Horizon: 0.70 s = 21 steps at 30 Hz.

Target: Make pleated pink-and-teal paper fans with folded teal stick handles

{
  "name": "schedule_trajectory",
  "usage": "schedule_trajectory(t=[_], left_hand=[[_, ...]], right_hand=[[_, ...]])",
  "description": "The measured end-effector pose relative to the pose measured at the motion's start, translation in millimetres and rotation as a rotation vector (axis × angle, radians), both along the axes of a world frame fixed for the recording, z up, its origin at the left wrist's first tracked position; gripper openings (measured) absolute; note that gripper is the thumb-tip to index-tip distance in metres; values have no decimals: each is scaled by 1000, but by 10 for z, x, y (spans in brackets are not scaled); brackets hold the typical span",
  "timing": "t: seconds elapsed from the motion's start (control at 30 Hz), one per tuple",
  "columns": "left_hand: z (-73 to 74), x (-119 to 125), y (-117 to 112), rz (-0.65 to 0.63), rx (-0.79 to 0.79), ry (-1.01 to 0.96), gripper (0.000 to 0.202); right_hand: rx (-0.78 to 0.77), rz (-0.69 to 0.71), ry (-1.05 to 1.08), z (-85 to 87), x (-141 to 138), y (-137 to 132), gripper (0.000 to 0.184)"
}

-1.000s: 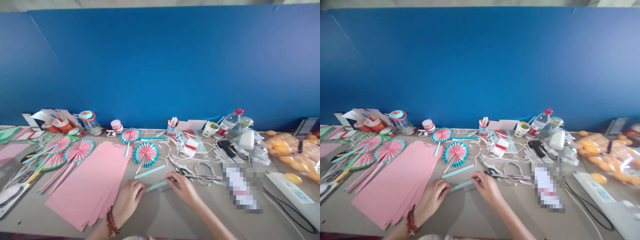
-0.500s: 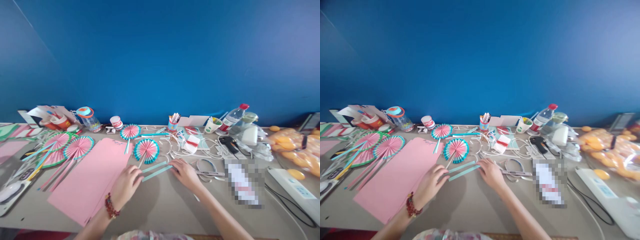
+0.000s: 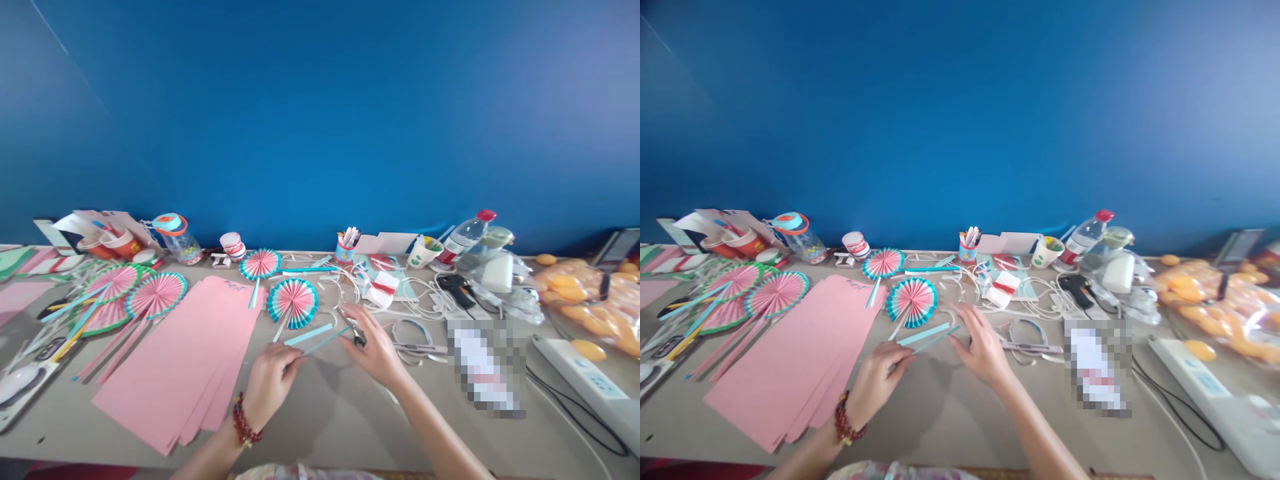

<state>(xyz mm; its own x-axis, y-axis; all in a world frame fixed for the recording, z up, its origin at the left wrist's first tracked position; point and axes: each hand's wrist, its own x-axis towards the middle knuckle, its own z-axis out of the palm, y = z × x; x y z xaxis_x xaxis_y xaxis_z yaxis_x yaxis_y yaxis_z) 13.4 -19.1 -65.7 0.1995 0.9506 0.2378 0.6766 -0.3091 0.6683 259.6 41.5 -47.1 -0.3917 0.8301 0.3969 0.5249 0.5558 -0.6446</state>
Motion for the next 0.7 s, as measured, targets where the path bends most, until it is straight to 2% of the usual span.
schedule_trajectory(t=[0.07, 0.13, 0.23, 0.3, 0.4, 0.47, 0.6, 0.7], left_hand=[[52, 15, -39, 1, -67, -120, 25], [72, 23, -78, -14, -160, -208, 32], [12, -11, -131, -37, -275, -273, 26], [-59, -76, -156, -48, -289, -215, 37], [-117, -223, -135, 29, -110, 59, 44], [-101, -332, -60, 99, -2, 212, 28], [-53, -504, 205, 147, 83, 283, 15], [-76, -543, 395, 160, 95, 289, 14]], right_hand=[[-137, 9, 208, 13, -1, -61, 52], [-277, 75, 351, -10, -31, -111, 48], [-397, 66, 400, -89, -88, -121, 34], [-417, 2, 333, -144, -101, -75, 31], [-302, -115, 94, -192, -81, 25, 33], [-185, -152, -56, -193, -82, 84, 28], [-6, -24, -251, -156, -269, 231, 18], [19, 2, -303, -154, -579, 452, 17]])
